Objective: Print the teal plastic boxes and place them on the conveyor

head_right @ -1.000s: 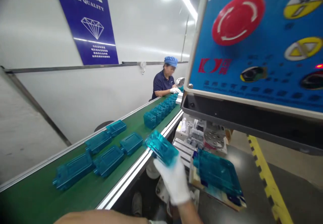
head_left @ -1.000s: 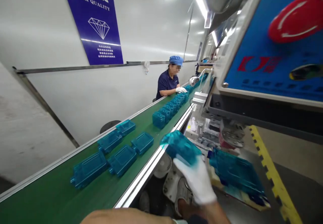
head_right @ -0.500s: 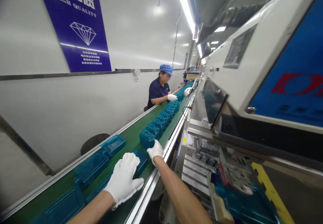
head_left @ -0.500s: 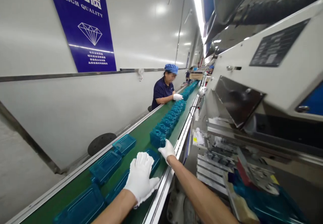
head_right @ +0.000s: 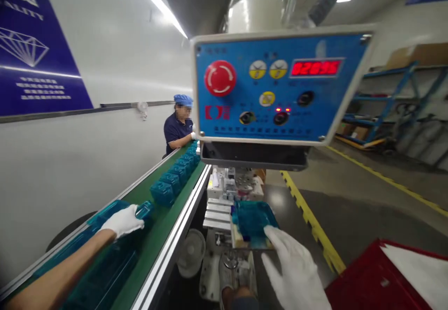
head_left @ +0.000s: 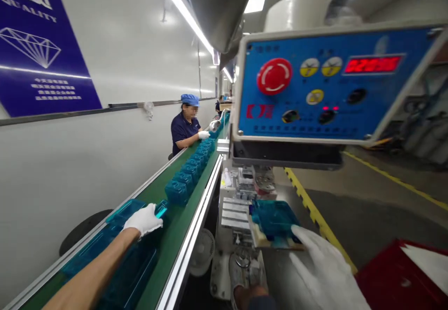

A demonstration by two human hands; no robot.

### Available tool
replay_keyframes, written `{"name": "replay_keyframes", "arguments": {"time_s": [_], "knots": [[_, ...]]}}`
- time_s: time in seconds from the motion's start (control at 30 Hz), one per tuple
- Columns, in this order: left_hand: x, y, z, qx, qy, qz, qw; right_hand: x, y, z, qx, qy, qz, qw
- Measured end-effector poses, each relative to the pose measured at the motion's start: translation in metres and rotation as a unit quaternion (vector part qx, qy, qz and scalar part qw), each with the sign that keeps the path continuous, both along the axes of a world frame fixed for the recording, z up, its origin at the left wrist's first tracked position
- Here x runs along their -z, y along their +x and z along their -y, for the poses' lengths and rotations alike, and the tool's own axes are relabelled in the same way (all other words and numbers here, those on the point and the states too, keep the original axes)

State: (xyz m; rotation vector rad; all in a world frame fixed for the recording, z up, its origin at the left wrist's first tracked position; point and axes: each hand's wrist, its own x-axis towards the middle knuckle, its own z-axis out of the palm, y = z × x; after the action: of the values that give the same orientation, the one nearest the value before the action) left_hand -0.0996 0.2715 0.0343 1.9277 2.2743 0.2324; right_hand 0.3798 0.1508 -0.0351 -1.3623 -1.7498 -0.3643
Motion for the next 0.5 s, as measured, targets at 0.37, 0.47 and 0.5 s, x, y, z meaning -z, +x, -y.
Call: {"name": "replay_keyframes", "arguments": {"time_s": [0.37,0.47,0.5], "knots": [[-0.058,0.227,0.041,0.387,0.209,-0.068,0.896,-0.039,0.031,-0.043,0.054,-0.053,-0.093,0.993],[-0.044,0.279,0.028,0.458,0.204,-0.063,0.863,-0.046,0.061,-0.004,0.127,-0.027,-0.204,0.97],[-0.039,0.293,0.025,0.472,0.194,-0.06,0.858,-0.045,0.069,0.007,0.136,-0.027,-0.226,0.964]]}}
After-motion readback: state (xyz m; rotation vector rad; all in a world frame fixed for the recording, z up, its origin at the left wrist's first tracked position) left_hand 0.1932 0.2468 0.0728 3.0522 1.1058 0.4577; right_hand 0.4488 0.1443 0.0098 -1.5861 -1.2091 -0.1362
